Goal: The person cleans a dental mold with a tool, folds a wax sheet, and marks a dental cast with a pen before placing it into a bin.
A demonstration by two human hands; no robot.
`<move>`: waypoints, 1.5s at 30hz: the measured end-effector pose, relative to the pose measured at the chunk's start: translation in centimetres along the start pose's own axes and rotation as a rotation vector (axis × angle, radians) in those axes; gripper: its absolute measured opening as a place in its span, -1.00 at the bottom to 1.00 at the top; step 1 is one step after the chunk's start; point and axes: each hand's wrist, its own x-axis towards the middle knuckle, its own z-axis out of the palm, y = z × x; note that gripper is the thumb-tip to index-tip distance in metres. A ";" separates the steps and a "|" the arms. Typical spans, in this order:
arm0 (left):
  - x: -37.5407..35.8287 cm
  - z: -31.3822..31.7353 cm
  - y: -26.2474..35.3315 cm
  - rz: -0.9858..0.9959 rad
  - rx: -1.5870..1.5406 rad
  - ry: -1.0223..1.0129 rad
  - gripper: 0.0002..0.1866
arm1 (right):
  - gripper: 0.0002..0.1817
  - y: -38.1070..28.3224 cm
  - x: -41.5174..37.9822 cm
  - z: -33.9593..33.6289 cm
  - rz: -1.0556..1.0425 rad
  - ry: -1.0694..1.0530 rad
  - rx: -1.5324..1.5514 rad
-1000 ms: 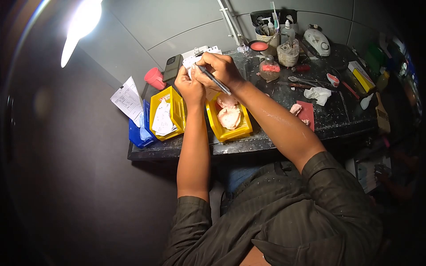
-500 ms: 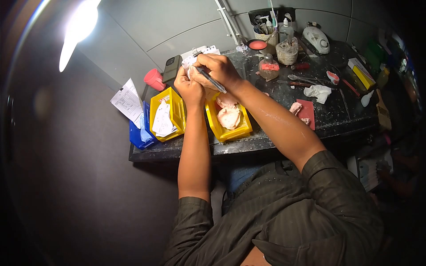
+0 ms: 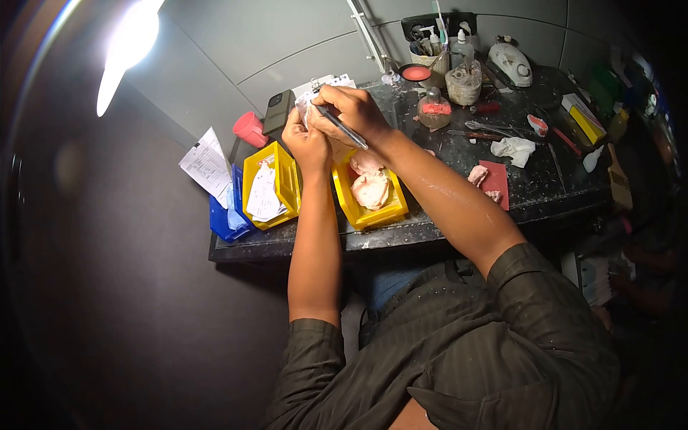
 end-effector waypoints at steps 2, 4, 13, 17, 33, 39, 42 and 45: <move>0.0 -0.1 -0.1 0.011 0.003 -0.009 -0.87 | -0.83 0.0 0.0 0.0 -0.021 0.007 0.008; 0.0 -0.2 -0.2 0.021 0.005 -0.018 -0.87 | -0.82 -0.1 0.0 -0.2 -0.055 -0.025 0.005; 0.0 -0.3 -0.7 -0.026 0.017 -0.007 -0.83 | -0.81 0.1 -0.1 0.0 0.029 0.003 0.011; 0.1 -0.3 -0.9 -0.007 0.020 -0.001 -0.84 | -0.80 0.1 -0.1 -0.1 -0.003 0.008 0.007; 0.1 -0.2 -0.5 -0.016 0.019 -0.004 -0.84 | -0.84 0.1 -0.1 -0.1 0.054 0.044 0.025; 0.1 -0.1 -0.4 0.002 0.024 -0.002 -0.84 | -0.76 0.0 -0.3 -0.2 0.090 0.019 0.031; 0.1 -0.2 -0.4 -0.039 -0.019 -0.017 -0.83 | -0.77 -0.1 -0.3 -0.2 0.108 0.020 0.048; 0.2 -0.2 -0.7 -0.021 0.019 0.001 -0.82 | -0.77 -0.1 -0.2 -0.2 0.117 0.024 0.057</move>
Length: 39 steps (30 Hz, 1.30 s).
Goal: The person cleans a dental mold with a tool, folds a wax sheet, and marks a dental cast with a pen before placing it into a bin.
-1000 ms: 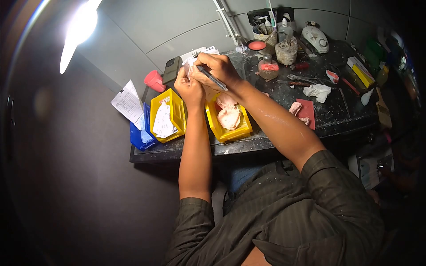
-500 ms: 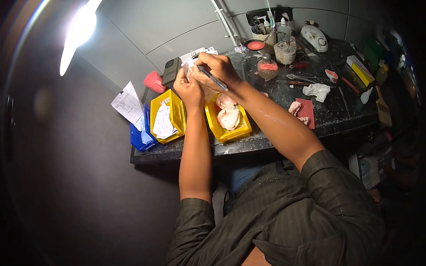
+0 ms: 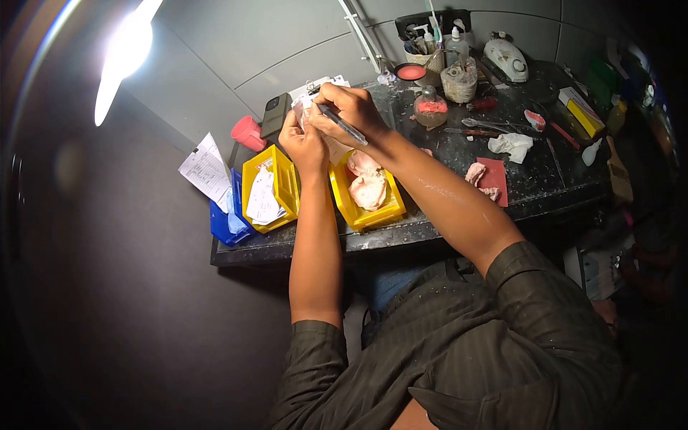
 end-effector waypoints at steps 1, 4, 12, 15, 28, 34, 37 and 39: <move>0.0 0.0 -0.1 -0.001 -0.001 -0.001 -0.82 | -0.76 0.0 0.0 0.0 -0.005 0.006 -0.003; 0.0 -0.1 -0.1 0.000 0.033 0.002 -0.81 | -0.76 -0.1 0.0 0.1 -0.034 0.013 -0.070; -0.1 -0.1 -0.2 0.006 0.015 0.006 -0.81 | -0.77 -0.7 0.0 -0.2 0.009 0.021 -0.047; 0.0 -0.2 -0.3 -0.002 0.021 0.008 -0.81 | -0.77 -0.7 -0.1 -0.3 0.024 0.026 -0.023; 0.0 -0.2 -0.5 0.002 0.042 0.014 -0.80 | -0.76 -0.3 -0.1 -0.2 0.024 0.054 -0.020; 0.0 -0.2 -0.3 0.008 0.054 0.017 -0.81 | -0.74 -0.5 -0.1 -0.3 0.019 0.047 -0.016; 0.0 0.0 0.0 0.017 0.034 0.010 -0.81 | -0.75 -0.3 0.0 -0.3 -0.022 0.046 -0.056; -0.1 0.0 0.0 0.004 0.017 0.007 -0.81 | -0.76 -0.2 0.0 -0.3 -0.034 0.047 -0.068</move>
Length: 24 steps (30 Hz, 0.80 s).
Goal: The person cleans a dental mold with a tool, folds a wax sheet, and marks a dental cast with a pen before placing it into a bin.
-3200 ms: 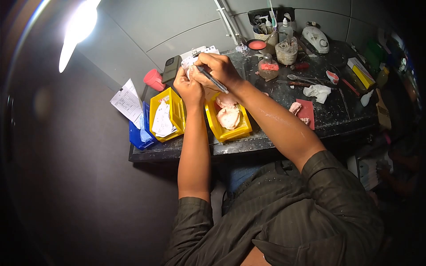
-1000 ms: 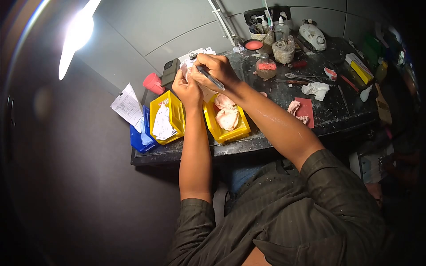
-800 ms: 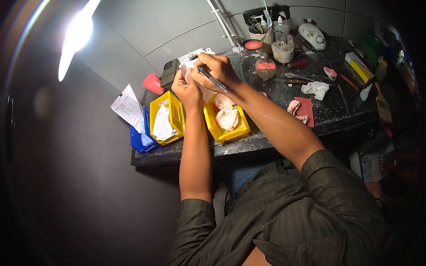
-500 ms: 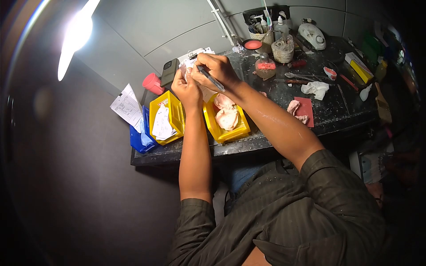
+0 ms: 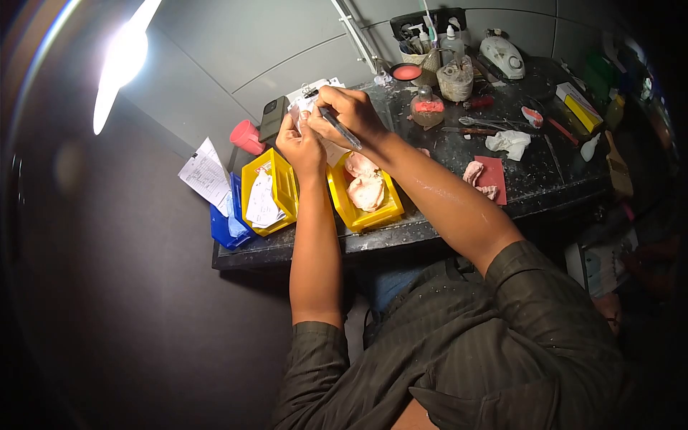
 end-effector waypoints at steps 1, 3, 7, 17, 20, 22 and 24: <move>0.0 -0.1 -0.1 -0.001 0.001 -0.001 -0.81 | -0.76 0.0 0.0 0.0 -0.013 0.001 -0.013; 0.0 -0.1 -0.2 0.009 0.041 -0.002 -0.83 | -0.76 -0.1 0.0 0.0 0.015 0.013 0.006; 0.1 -0.1 -0.1 0.013 0.040 0.000 -0.83 | -0.77 0.0 0.0 0.0 0.027 0.008 0.017; 0.0 -0.1 0.0 -0.001 0.019 -0.005 -0.83 | -0.77 -0.2 -0.1 -0.1 0.046 0.019 0.030; 0.1 -0.1 0.0 0.003 0.013 -0.006 -0.82 | -0.78 -0.3 0.0 -0.2 0.029 0.018 0.003; 0.0 -0.1 0.2 0.007 0.027 -0.015 -0.82 | -0.78 -0.4 0.0 -0.2 0.039 0.027 0.037; 0.0 0.2 0.3 0.017 -0.008 0.010 -0.83 | -0.78 -0.3 0.0 -0.1 0.033 0.043 0.026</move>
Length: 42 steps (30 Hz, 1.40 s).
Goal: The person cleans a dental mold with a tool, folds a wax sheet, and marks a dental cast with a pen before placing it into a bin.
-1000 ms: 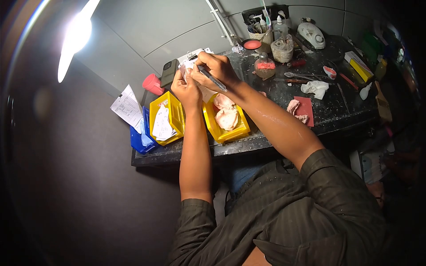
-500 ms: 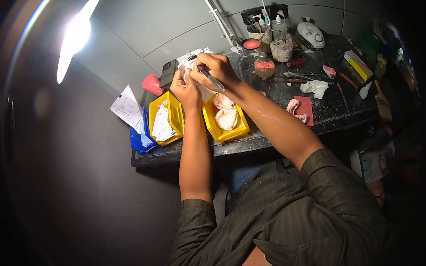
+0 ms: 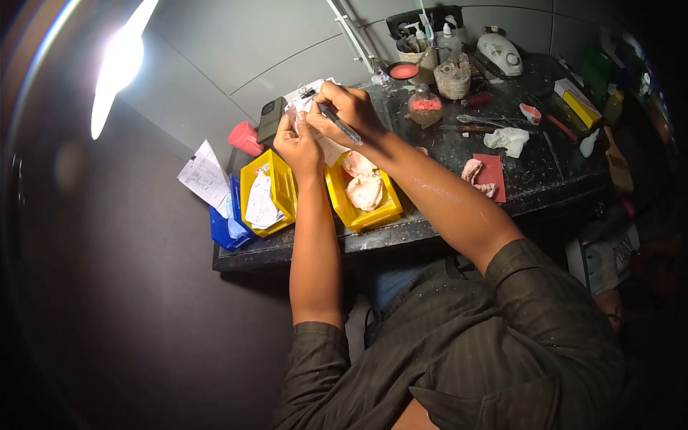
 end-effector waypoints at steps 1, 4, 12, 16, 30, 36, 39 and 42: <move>0.0 0.0 0.1 0.000 -0.001 0.000 -0.83 | -0.78 0.1 0.0 0.0 -0.005 0.015 -0.011; 0.0 -0.2 0.0 -0.027 -0.005 -0.014 -0.83 | -0.78 0.3 -0.1 0.1 0.000 0.011 -0.019; 0.1 -0.2 0.0 -0.027 0.016 -0.015 -0.84 | -0.77 0.1 0.1 0.0 -0.014 0.022 -0.022; 0.0 -0.2 0.0 -0.034 -0.014 -0.021 -0.84 | -0.77 0.1 0.1 0.1 0.001 0.046 -0.026; 0.0 -0.2 -0.1 -0.013 0.005 -0.015 -0.82 | -0.78 0.6 -0.2 0.3 0.011 0.024 0.025; 0.0 -0.2 0.0 -0.028 0.004 -0.016 -0.82 | -0.80 0.7 -0.3 0.2 0.029 -0.020 0.012; 0.1 -0.1 -0.2 -0.018 0.000 -0.005 -0.83 | -0.77 0.6 -0.2 0.3 0.035 -0.025 0.037; 0.1 -0.2 -0.2 -0.020 0.023 -0.018 -0.83 | -0.76 0.5 -0.3 0.1 0.036 -0.047 0.028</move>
